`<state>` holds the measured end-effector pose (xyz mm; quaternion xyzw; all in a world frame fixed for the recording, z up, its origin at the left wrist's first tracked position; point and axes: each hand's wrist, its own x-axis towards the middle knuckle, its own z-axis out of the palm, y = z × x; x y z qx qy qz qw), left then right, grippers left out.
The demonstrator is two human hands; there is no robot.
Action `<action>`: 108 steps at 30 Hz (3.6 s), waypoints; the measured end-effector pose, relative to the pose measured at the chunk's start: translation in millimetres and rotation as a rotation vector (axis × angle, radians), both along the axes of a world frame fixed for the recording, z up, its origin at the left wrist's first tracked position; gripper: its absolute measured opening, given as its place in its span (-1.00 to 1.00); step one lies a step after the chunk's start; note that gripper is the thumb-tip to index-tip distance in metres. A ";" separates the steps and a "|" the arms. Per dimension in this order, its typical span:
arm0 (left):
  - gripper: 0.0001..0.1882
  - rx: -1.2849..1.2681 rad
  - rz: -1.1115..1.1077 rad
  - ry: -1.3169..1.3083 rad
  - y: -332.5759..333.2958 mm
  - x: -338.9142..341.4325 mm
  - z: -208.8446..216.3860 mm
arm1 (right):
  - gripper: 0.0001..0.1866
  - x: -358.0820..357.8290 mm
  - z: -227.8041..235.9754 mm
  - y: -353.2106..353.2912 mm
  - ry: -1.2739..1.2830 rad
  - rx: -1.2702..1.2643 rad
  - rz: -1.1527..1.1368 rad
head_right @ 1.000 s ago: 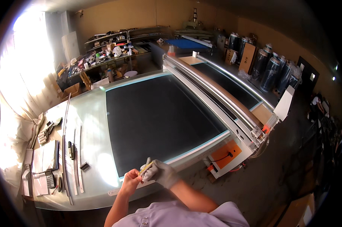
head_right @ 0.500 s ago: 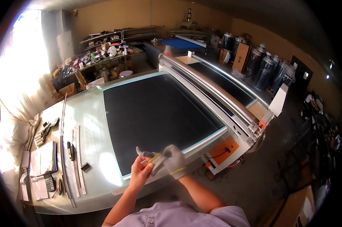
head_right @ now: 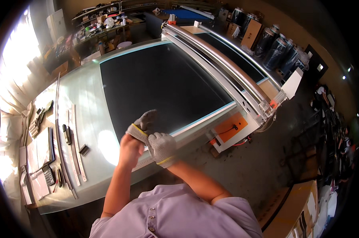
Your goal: The person measures and aligns a large sheet of glass on a cutting table using a metal ruler and a utility knife. They mark the glass and then operate a touchscreen control panel to initiate the cutting process. The person repeats the measuring and alignment steps for subsequent cuts.
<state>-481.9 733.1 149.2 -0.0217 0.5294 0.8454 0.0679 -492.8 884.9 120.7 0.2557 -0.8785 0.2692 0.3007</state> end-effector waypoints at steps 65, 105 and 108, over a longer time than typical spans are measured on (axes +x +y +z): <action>-0.06 0.144 0.636 -0.269 -77.7 7.6 -257.9 | -0.84 -104.9 -200.7 -50.7 -0.453 0.261 0.489; -0.12 0.001 0.615 -0.390 -80.1 5.3 -256.1 | -0.76 -101.2 -194.4 -58.1 -0.506 0.295 0.449; -0.11 0.012 0.608 -0.387 -80.6 5.3 -254.7 | -0.73 -105.4 -195.7 -57.5 -0.494 0.341 0.458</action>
